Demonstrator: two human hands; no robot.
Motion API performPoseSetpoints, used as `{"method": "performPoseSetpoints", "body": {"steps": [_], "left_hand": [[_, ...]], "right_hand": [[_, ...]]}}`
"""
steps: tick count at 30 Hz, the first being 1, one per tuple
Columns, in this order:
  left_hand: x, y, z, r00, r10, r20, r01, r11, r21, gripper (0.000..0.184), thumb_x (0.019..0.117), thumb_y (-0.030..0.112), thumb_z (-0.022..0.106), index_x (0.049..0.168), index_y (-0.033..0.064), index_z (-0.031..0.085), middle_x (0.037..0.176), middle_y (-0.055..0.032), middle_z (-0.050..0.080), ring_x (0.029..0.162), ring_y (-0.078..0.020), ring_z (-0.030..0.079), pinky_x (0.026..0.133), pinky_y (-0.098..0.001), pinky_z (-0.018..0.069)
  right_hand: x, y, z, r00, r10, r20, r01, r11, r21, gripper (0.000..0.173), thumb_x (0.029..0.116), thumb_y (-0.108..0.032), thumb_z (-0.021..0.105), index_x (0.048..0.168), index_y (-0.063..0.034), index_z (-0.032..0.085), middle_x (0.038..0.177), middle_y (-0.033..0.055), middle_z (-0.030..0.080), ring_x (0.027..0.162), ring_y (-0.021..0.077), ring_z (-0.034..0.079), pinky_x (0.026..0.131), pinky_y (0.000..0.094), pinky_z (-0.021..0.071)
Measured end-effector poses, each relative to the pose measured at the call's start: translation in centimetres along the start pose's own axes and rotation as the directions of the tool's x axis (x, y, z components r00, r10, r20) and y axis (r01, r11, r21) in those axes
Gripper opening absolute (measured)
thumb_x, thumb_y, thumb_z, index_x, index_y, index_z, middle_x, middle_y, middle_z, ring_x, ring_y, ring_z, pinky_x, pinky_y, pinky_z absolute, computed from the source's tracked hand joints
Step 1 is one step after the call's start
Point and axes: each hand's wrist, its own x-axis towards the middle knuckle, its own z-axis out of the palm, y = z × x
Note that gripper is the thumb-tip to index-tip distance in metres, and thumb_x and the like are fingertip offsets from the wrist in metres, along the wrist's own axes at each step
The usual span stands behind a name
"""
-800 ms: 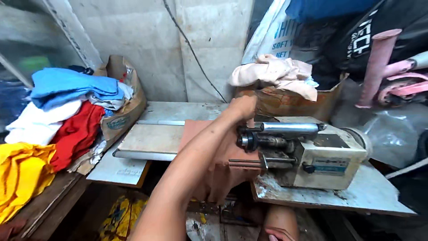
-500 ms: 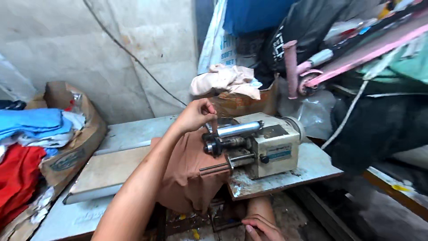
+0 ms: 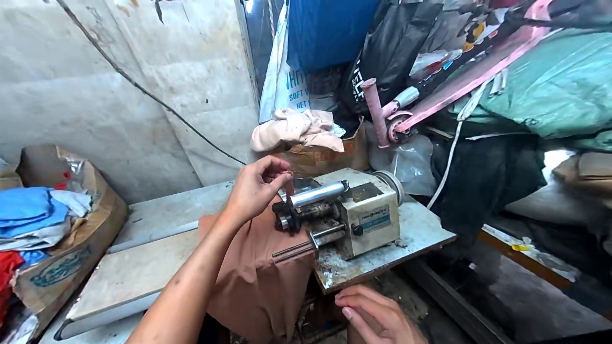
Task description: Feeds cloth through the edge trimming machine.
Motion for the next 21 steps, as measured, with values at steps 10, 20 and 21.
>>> {"method": "performPoseSetpoints", "body": {"steps": [10, 20, 21], "left_hand": [[-1.9, 2.7, 0.3, 0.98, 0.196, 0.038, -0.2, 0.969, 0.149, 0.01, 0.0973, 0.018, 0.069, 0.104, 0.0124, 0.073, 0.091, 0.0065, 0.074, 0.081, -0.0018, 0.07, 0.077, -0.0232, 0.0612], [-2.6, 3.4, 0.0, 0.996, 0.024, 0.085, -0.031, 0.997, 0.072, 0.021, 0.1031, 0.022, 0.06, 0.122, 0.0124, 0.062, 0.097, 0.0069, 0.075, 0.086, -0.0031, 0.071, 0.078, -0.0252, 0.0611], [-2.6, 3.3, 0.1, 0.997, 0.009, 0.08, -0.014, 0.998, 0.054, 0.021, 0.1032, 0.021, 0.06, 0.122, 0.0125, 0.061, 0.097, 0.0067, 0.075, 0.085, -0.0036, 0.071, 0.078, -0.0258, 0.0612]], "right_hand": [[6.9, -4.0, -4.8, 0.923, -0.377, -0.082, 0.35, 0.907, -0.235, 0.02, 0.1031, -0.021, 0.058, 0.109, -0.008, 0.073, 0.11, 0.0054, 0.073, 0.105, 0.0143, 0.069, 0.089, 0.0301, 0.0597], [20.8, -6.7, -8.0, 0.958, -0.214, 0.189, 0.285, 0.712, -0.641, 0.039, 0.1021, -0.047, 0.052, 0.109, -0.0161, 0.075, 0.105, 0.0003, 0.069, 0.097, 0.0174, 0.065, 0.081, 0.0388, 0.0548], [21.8, -6.9, -8.0, 0.959, -0.123, 0.256, 0.26, 0.743, -0.616, 0.039, 0.1018, -0.048, 0.053, 0.107, -0.0163, 0.075, 0.102, 0.0004, 0.069, 0.096, 0.0172, 0.065, 0.081, 0.0407, 0.0545]]}}
